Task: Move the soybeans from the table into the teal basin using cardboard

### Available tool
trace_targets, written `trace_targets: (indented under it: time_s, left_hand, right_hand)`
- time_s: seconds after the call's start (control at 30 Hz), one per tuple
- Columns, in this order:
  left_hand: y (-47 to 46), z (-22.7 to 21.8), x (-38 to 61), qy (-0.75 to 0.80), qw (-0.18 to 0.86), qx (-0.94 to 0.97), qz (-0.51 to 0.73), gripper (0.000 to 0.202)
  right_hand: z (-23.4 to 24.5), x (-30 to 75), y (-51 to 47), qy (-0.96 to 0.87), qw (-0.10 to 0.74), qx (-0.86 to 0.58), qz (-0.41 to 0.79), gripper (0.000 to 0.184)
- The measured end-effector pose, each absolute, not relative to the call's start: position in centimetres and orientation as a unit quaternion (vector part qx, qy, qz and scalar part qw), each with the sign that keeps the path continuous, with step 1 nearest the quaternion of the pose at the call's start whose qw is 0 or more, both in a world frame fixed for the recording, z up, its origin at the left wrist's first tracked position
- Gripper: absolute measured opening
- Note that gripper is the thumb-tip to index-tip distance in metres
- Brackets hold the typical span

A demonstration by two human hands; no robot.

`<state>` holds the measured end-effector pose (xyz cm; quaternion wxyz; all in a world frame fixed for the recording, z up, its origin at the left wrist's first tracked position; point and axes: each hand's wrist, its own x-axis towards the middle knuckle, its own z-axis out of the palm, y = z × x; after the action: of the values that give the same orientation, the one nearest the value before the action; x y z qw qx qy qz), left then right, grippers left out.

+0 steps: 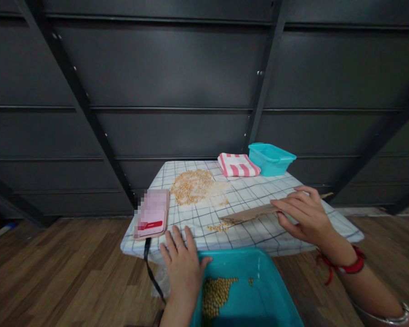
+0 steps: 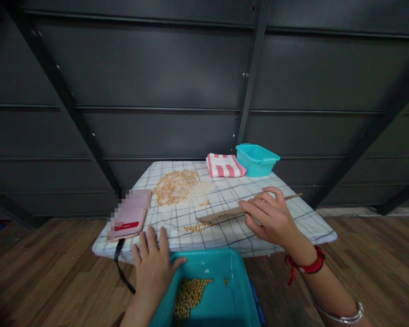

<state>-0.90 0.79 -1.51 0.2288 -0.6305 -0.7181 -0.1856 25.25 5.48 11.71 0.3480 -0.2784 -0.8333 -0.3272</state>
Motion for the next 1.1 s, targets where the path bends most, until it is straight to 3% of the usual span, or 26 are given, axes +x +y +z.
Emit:
trace_targets:
  time_s: [1.1]
  left_hand:
    - [0.6, -0.4, -1.0, -0.724, 0.206, -0.635, -0.174, 0.083]
  right_hand:
    - [12.2, 25.6, 5.0, -0.846, 0.333, -0.265, -0.32, 0.024]
